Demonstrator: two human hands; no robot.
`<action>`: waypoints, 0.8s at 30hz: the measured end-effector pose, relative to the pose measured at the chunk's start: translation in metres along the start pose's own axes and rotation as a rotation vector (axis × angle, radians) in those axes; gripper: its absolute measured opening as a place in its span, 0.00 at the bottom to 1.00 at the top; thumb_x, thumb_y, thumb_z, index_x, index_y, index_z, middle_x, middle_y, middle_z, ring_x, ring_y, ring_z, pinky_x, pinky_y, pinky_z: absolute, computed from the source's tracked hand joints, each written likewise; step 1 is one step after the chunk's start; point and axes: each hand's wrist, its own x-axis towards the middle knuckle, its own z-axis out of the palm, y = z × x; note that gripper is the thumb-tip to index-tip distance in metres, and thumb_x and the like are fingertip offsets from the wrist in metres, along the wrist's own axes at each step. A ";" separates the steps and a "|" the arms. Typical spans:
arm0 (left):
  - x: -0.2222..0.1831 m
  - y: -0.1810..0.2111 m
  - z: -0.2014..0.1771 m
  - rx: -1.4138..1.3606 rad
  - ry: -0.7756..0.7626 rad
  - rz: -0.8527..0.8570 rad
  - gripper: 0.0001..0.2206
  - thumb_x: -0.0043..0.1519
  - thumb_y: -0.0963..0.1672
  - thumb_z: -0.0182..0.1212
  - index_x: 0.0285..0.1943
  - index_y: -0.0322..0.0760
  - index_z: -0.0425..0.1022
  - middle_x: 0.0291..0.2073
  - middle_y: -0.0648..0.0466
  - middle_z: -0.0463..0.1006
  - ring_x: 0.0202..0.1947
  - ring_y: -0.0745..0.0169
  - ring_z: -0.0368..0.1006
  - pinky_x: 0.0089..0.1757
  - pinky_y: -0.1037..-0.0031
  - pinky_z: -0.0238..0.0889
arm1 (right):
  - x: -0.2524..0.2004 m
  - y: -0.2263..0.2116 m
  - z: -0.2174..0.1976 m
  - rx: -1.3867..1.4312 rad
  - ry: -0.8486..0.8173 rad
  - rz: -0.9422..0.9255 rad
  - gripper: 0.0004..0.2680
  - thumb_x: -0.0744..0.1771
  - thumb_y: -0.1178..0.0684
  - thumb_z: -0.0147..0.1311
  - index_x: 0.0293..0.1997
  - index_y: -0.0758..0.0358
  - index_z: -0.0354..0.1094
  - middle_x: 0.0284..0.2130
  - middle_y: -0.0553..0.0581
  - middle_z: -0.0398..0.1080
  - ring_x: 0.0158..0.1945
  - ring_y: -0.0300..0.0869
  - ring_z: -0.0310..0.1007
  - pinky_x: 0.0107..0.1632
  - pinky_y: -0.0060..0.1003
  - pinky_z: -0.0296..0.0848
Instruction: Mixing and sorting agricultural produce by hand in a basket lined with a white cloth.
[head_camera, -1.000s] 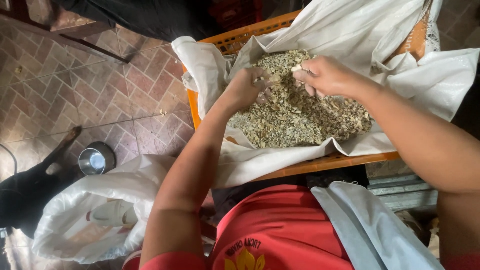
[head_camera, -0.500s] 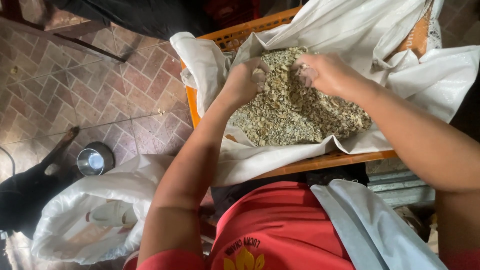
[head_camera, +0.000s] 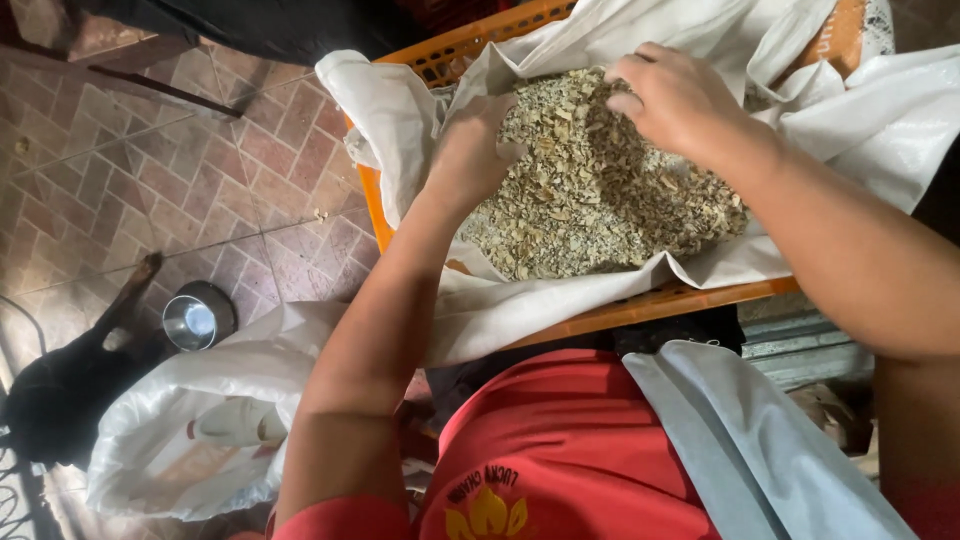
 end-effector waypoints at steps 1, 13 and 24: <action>0.001 0.003 -0.001 0.061 -0.081 -0.032 0.33 0.57 0.46 0.69 0.71 0.37 0.59 0.60 0.47 0.70 0.59 0.52 0.66 0.55 0.66 0.64 | -0.003 -0.009 -0.008 0.010 -0.084 0.066 0.16 0.69 0.46 0.48 0.59 0.64 0.61 0.56 0.70 0.60 0.46 0.54 0.69 0.53 0.54 0.70; -0.008 0.049 0.056 0.370 -0.284 -0.103 0.53 0.51 0.31 0.61 0.79 0.48 0.25 0.73 0.34 0.45 0.64 0.38 0.57 0.50 0.63 0.73 | -0.016 -0.046 0.028 -0.041 -0.353 0.172 0.36 0.57 0.81 0.43 0.72 0.68 0.33 0.72 0.61 0.23 0.73 0.54 0.28 0.68 0.56 0.51; 0.006 0.029 0.019 -0.194 -0.175 -0.121 0.34 0.50 0.26 0.45 0.68 0.37 0.64 0.25 0.53 0.73 0.20 0.67 0.71 0.19 0.83 0.69 | 0.000 -0.024 0.018 0.115 -0.248 0.223 0.24 0.61 0.76 0.47 0.64 0.68 0.55 0.64 0.69 0.49 0.52 0.52 0.47 0.45 0.38 0.63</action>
